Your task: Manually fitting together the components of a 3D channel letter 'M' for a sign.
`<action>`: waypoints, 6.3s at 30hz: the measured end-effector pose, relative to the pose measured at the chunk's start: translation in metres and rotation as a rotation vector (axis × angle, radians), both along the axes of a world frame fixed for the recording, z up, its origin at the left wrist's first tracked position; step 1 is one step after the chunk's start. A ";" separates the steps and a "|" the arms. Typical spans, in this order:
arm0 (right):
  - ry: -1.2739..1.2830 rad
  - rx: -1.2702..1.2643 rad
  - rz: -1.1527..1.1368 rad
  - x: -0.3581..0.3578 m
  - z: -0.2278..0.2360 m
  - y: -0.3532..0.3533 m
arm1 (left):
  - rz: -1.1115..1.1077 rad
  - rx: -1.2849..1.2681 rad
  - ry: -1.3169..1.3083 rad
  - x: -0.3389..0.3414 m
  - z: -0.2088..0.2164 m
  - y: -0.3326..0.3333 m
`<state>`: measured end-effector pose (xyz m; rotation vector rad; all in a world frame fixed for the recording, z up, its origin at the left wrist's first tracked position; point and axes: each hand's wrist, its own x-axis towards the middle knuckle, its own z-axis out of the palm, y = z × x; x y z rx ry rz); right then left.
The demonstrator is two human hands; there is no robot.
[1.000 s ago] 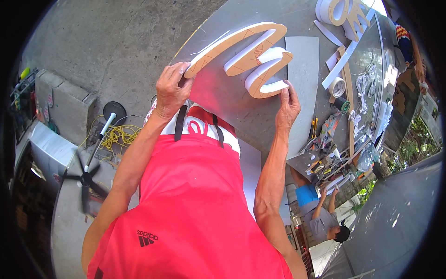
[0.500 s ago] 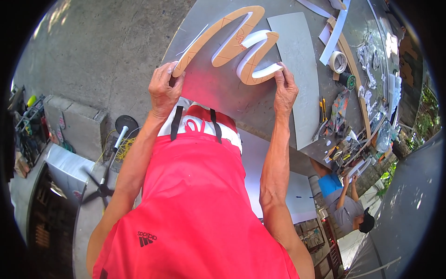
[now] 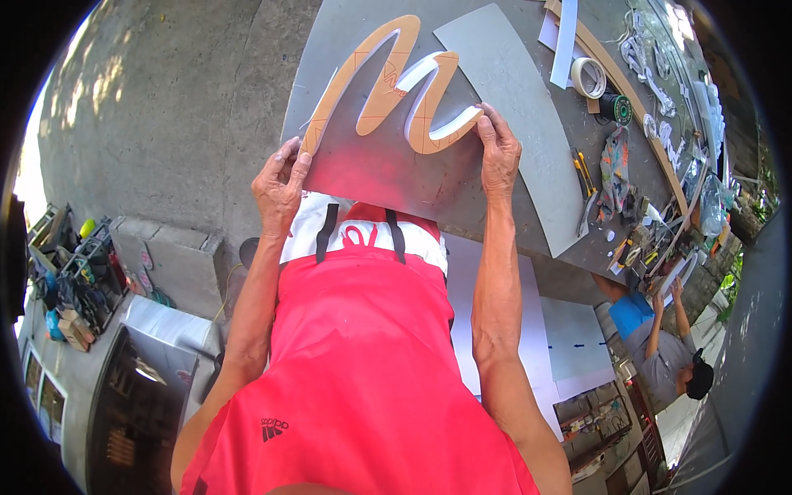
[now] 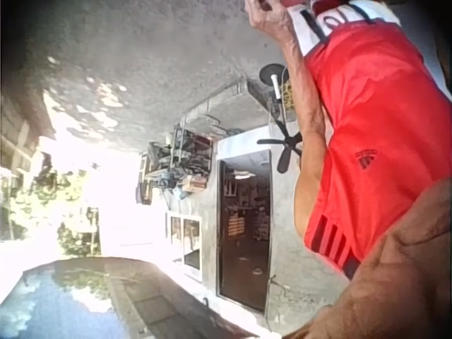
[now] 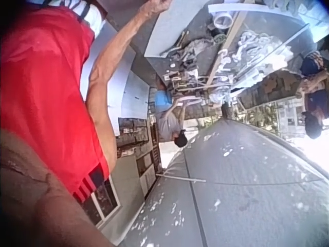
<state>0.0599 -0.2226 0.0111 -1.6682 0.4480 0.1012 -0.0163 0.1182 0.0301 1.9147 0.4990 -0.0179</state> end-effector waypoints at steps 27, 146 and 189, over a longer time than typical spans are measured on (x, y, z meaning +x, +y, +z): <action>0.126 -0.157 0.126 0.021 0.025 -0.007 | 0.242 -0.408 0.524 0.026 0.038 0.003; 0.320 -0.015 0.206 0.026 0.019 -0.031 | 0.522 -0.170 0.237 0.019 0.015 -0.035; 0.249 0.025 0.032 0.020 0.020 -0.017 | 0.441 -0.249 0.373 0.027 0.024 -0.022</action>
